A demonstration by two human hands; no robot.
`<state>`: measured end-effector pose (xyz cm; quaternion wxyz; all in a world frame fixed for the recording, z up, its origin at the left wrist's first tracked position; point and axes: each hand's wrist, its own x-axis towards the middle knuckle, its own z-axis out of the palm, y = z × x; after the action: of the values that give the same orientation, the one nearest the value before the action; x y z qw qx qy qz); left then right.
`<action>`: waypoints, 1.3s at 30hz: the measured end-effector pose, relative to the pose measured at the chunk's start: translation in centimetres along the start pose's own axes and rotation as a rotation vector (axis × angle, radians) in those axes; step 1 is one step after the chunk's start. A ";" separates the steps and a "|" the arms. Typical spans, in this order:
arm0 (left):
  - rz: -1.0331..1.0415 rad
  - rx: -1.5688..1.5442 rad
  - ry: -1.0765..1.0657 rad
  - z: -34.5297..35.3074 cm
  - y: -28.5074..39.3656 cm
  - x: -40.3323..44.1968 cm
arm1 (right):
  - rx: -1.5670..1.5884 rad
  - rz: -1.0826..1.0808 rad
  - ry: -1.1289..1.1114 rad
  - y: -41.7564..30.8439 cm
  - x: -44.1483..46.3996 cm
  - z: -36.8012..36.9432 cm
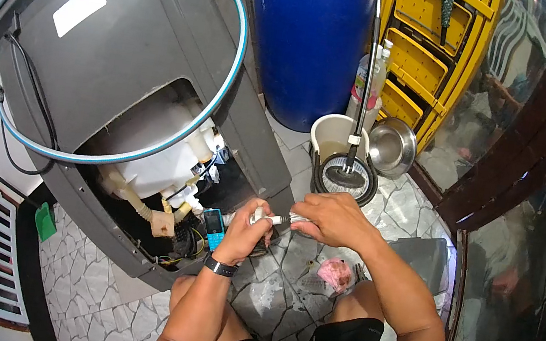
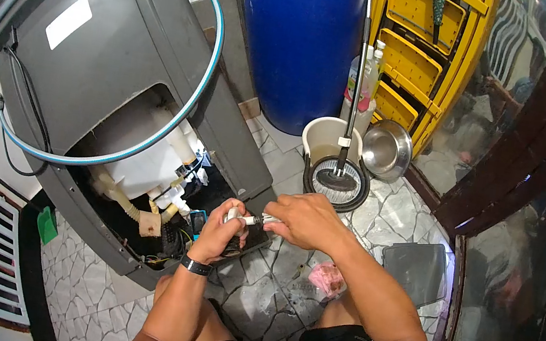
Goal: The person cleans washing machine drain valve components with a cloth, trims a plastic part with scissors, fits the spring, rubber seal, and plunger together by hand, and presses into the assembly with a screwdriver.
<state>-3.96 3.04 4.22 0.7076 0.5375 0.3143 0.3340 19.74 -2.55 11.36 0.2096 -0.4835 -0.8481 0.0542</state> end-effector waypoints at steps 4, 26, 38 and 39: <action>-0.053 -0.094 0.006 0.2 -0.4 0.1 | 0.032 0.013 -0.080 0.7 0.0 0.1; -0.245 0.029 0.106 3.4 -3.4 1.6 | 0.142 0.101 -0.146 3.7 -2.0 4.2; -0.190 0.063 0.159 4.4 -6.2 2.4 | 0.343 0.369 0.433 2.3 -6.4 11.0; -0.172 0.078 0.150 4.4 -6.5 2.2 | 0.394 0.536 0.671 1.2 -7.1 12.8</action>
<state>1.75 1.08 -1.32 0.6867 0.5093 0.4242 0.2986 18.62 -6.52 -2.79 0.5385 -0.6274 -0.5522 0.1071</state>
